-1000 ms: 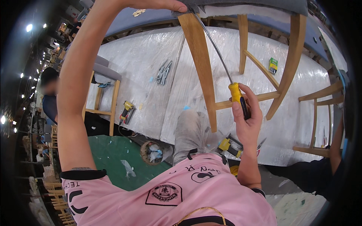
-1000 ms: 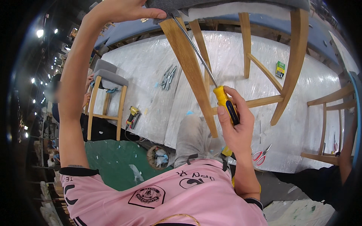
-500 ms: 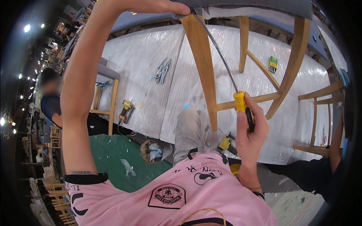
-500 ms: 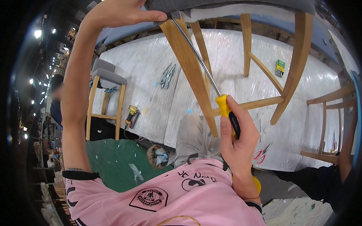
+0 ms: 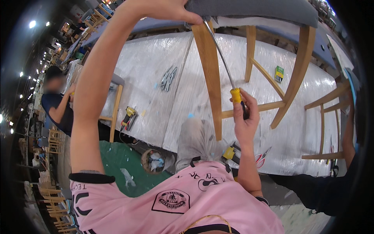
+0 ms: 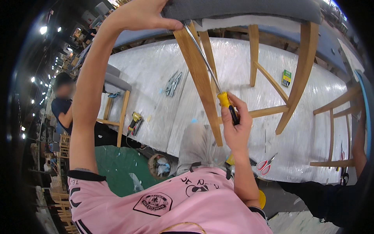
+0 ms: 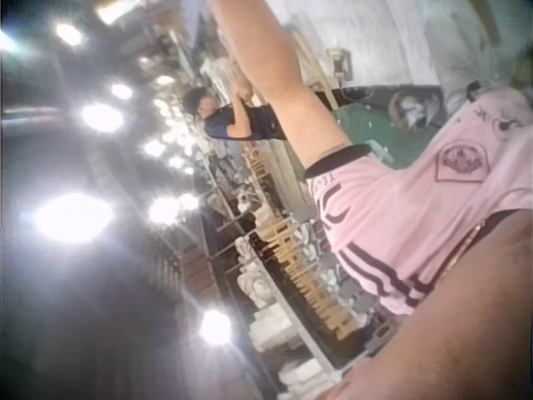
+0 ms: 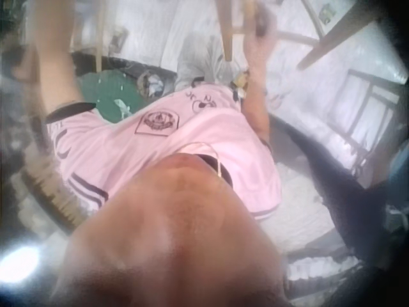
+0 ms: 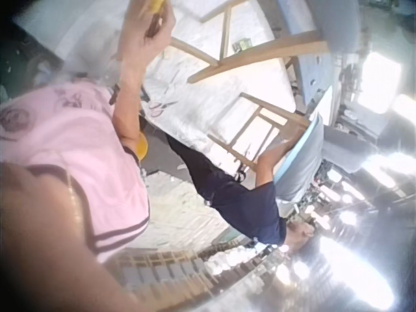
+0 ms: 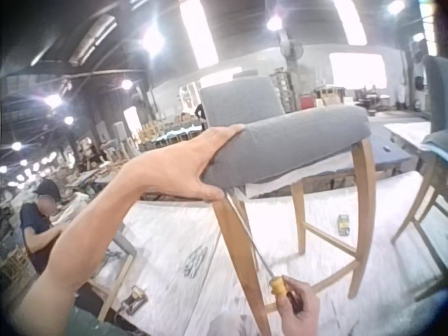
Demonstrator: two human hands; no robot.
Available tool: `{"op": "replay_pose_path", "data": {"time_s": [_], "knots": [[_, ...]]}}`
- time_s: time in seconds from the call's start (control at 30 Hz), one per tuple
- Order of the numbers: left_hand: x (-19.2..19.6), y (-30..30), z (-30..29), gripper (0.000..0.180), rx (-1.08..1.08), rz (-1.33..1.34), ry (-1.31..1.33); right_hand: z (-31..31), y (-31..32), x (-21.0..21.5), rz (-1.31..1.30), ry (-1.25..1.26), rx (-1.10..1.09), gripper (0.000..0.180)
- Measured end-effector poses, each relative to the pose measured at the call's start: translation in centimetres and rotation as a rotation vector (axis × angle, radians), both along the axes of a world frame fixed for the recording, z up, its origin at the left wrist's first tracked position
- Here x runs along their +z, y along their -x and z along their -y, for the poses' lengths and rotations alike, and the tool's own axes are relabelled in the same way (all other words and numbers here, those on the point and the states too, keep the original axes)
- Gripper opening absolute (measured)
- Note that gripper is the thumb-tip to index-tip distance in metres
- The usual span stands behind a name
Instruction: The person wraps gray fabric around a wooden chair seat, trims excess with scissors, and secures the fabric using a staple gun. The person repeatedly adjusts the fabric and staples it to the underside of the seat.
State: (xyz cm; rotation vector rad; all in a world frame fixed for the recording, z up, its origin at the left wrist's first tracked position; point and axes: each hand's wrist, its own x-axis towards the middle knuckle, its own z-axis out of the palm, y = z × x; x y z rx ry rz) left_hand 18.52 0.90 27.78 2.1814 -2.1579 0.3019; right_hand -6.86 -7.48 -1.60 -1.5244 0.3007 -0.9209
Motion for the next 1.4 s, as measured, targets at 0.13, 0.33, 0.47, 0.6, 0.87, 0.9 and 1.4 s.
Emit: {"op": "replay_pose_path", "data": {"time_s": [0.13, 0.33, 0.47, 0.6, 0.87, 0.9, 1.4], "knots": [[0.1, -0.5, 0.0, 0.114, 0.042, -0.062, 0.0, 1.0, 3.0, 3.0, -0.055, 0.168, -0.04, 0.038], [-0.2, -0.7, 0.1, 0.116, 0.098, -0.087, 0.002, 1.4, 4.0, 5.0, -0.088, 0.369, -0.14, 0.037], [-0.2, -0.7, 0.7, 0.116, 0.05, -0.108, -0.007, 1.7, 4.1, 4.7, -0.124, 0.352, -0.141, 0.037], [0.2, -0.3, -0.5, 0.117, 0.101, -0.057, -0.005, 1.2, 4.5, 5.3, -0.105, 0.307, -0.113, 0.036], [0.3, -0.7, -0.9, 0.117, 0.06, -0.039, 0.018, 1.3, 4.6, 5.6, -0.163, 0.309, -0.106, 0.037], [0.1, -1.0, -0.3, 0.117, 0.062, -0.038, 0.014, 1.4, 4.7, 5.7, -0.198, 0.285, -0.112, 0.037], [0.1, -0.8, 0.0, 0.114, 0.108, -0.054, -0.025, 1.3, 1.5, 2.2, -0.049, 0.18, -0.103, 0.033]]}}
